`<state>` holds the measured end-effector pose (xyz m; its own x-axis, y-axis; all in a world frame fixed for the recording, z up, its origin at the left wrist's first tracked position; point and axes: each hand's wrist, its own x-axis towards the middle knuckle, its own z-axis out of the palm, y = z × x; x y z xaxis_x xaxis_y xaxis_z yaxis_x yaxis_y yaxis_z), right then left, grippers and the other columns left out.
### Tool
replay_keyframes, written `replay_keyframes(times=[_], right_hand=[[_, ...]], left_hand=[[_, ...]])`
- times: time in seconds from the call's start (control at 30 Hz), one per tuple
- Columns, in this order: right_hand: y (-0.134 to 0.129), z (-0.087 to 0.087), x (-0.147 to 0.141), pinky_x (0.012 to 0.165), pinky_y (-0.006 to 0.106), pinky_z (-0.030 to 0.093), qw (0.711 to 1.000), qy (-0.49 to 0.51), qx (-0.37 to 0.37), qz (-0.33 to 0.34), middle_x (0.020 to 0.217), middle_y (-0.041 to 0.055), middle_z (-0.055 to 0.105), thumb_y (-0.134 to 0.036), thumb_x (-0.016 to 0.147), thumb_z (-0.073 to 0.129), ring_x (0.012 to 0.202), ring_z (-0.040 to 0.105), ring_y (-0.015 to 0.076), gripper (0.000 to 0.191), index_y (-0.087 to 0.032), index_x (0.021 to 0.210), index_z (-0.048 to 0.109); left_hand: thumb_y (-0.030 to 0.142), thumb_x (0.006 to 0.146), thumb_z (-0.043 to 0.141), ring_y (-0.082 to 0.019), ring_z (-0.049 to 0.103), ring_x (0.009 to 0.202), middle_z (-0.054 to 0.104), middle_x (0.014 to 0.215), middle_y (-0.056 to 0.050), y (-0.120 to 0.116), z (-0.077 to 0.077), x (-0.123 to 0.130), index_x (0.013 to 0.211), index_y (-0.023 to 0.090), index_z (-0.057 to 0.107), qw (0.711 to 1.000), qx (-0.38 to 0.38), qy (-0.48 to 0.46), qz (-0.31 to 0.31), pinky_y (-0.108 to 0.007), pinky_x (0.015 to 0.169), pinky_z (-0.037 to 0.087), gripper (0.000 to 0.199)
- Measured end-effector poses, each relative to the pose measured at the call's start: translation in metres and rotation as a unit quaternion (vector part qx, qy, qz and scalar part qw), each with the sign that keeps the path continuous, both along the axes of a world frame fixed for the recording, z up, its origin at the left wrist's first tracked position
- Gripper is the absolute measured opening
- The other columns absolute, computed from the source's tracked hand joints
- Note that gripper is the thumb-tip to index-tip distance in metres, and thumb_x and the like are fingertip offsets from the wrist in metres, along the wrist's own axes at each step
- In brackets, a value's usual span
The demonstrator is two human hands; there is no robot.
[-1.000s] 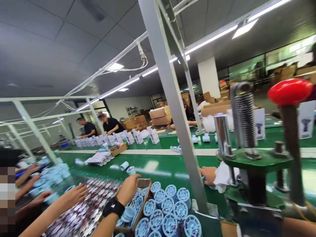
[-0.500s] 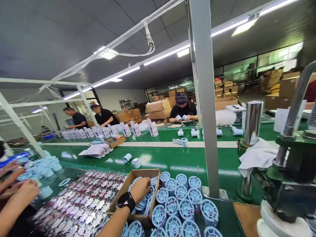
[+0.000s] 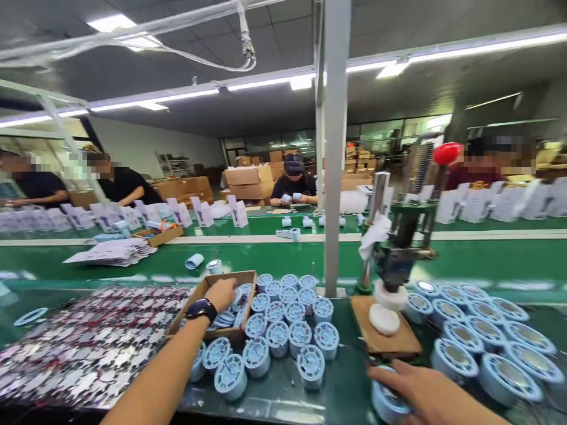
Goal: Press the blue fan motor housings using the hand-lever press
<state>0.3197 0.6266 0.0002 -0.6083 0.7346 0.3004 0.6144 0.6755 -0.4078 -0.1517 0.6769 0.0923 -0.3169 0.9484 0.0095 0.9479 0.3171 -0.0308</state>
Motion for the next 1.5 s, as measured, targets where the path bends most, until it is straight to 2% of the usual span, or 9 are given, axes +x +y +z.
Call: replay_keyframes(times=[0.13, 0.27, 0.33, 0.47, 0.67, 1.07, 1.17, 1.37, 1.5], right_hand=[[-0.001, 0.029, -0.039, 0.073, 0.032, 0.051, 0.981, -0.187, -0.022, 0.042, 0.103, 0.0075, 0.065, -0.010, 0.071, 0.066, 0.088, 0.068, 0.0285, 0.073, -0.043, 0.134, 0.052], [0.002, 0.025, -0.052, 0.085, 0.045, 0.052, 0.992, -0.128, -0.018, 0.004, 0.121, 0.0130, 0.058, -0.009, 0.065, 0.075, 0.102, 0.063, 0.0350, 0.089, -0.035, 0.144, 0.043], [-0.003, 0.011, -0.038, 0.094, 0.044, 0.049, 0.997, -0.071, -0.028, -0.031, 0.129, 0.0163, 0.052, -0.009, 0.068, 0.073, 0.112, 0.058, 0.0334, 0.076, -0.022, 0.139, 0.049], [-0.016, -0.015, 0.004, 0.106, 0.034, 0.043, 0.994, 0.038, -0.050, -0.092, 0.133, 0.0127, 0.050, -0.007, 0.077, 0.061, 0.122, 0.050, 0.0233, 0.046, -0.015, 0.122, 0.057], [-0.027, -0.034, 0.050, 0.115, 0.037, 0.033, 0.986, 0.109, -0.058, -0.110, 0.142, 0.0067, 0.044, -0.005, 0.077, 0.046, 0.134, 0.040, 0.0190, 0.042, -0.020, 0.113, 0.060], [-0.029, -0.044, 0.064, 0.109, 0.040, 0.038, 0.954, 0.270, -0.104, -0.078, 0.139, 0.0099, 0.047, -0.016, 0.080, 0.047, 0.131, 0.044, 0.0226, 0.018, -0.021, 0.091, 0.059], [-0.023, -0.051, 0.057, 0.109, 0.035, 0.040, 0.958, 0.247, -0.101, -0.107, 0.145, 0.0115, 0.041, -0.016, 0.078, 0.052, 0.132, 0.045, 0.0222, 0.034, -0.021, 0.111, 0.061], [-0.023, -0.061, 0.068, 0.110, 0.033, 0.042, 0.982, 0.143, -0.065, -0.103, 0.139, 0.0103, 0.051, -0.013, 0.077, 0.057, 0.130, 0.049, 0.0222, 0.059, -0.019, 0.135, 0.052], [-0.024, -0.063, 0.075, 0.107, 0.027, 0.046, 0.988, 0.111, -0.030, -0.099, 0.145, 0.0088, 0.045, -0.007, 0.077, 0.053, 0.132, 0.047, 0.0204, 0.069, -0.019, 0.144, 0.043]], left_hand=[[0.023, 0.093, 0.048, -0.020, 0.064, 0.099, 0.069, 0.103, -0.008, -0.022, 0.035, 0.016, 0.107, 0.014, 0.062, 0.996, 0.092, -0.009, 0.006, -0.036, 0.091, 0.047, 0.022], [0.019, 0.088, 0.042, -0.019, 0.064, 0.097, 0.071, 0.109, -0.006, -0.084, 0.047, 0.066, 0.114, 0.017, 0.061, 0.987, 0.156, -0.028, -0.021, -0.027, 0.086, 0.045, 0.033], [0.023, 0.086, 0.044, -0.018, 0.064, 0.087, 0.072, 0.101, -0.002, -0.121, 0.031, 0.110, 0.112, 0.021, 0.064, 0.985, 0.153, -0.067, -0.043, -0.026, 0.080, 0.047, 0.033], [0.018, 0.081, 0.049, -0.017, 0.064, 0.085, 0.071, 0.092, -0.001, -0.163, -0.034, 0.219, 0.094, 0.023, 0.070, 0.942, 0.078, -0.283, -0.161, -0.025, 0.080, 0.048, 0.025], [0.012, 0.086, 0.044, -0.020, 0.063, 0.096, 0.067, 0.101, -0.007, -0.121, -0.101, 0.324, 0.098, 0.020, 0.069, 0.947, 0.109, -0.242, -0.179, -0.029, 0.086, 0.046, 0.029], [0.018, 0.094, 0.037, -0.022, 0.065, 0.101, 0.065, 0.110, -0.009, -0.090, -0.106, 0.328, 0.108, 0.020, 0.067, 0.971, 0.080, -0.177, -0.139, -0.032, 0.088, 0.048, 0.033], [0.017, 0.094, 0.035, -0.024, 0.065, 0.103, 0.064, 0.117, -0.011, -0.083, -0.122, 0.326, 0.118, 0.020, 0.065, 0.979, 0.095, -0.130, -0.125, -0.033, 0.089, 0.049, 0.039], [0.040, 0.089, 0.056, -0.028, 0.058, 0.113, 0.059, 0.138, -0.007, -0.090, -0.169, 0.304, 0.136, 0.026, 0.054, 0.937, 0.200, -0.099, -0.267, -0.039, 0.092, 0.051, 0.050], [0.044, 0.086, 0.060, -0.028, 0.061, 0.104, 0.067, 0.127, -0.005, -0.097, -0.180, 0.304, 0.131, 0.027, 0.057, 0.922, 0.266, -0.119, -0.254, -0.040, 0.083, 0.054, 0.048]])
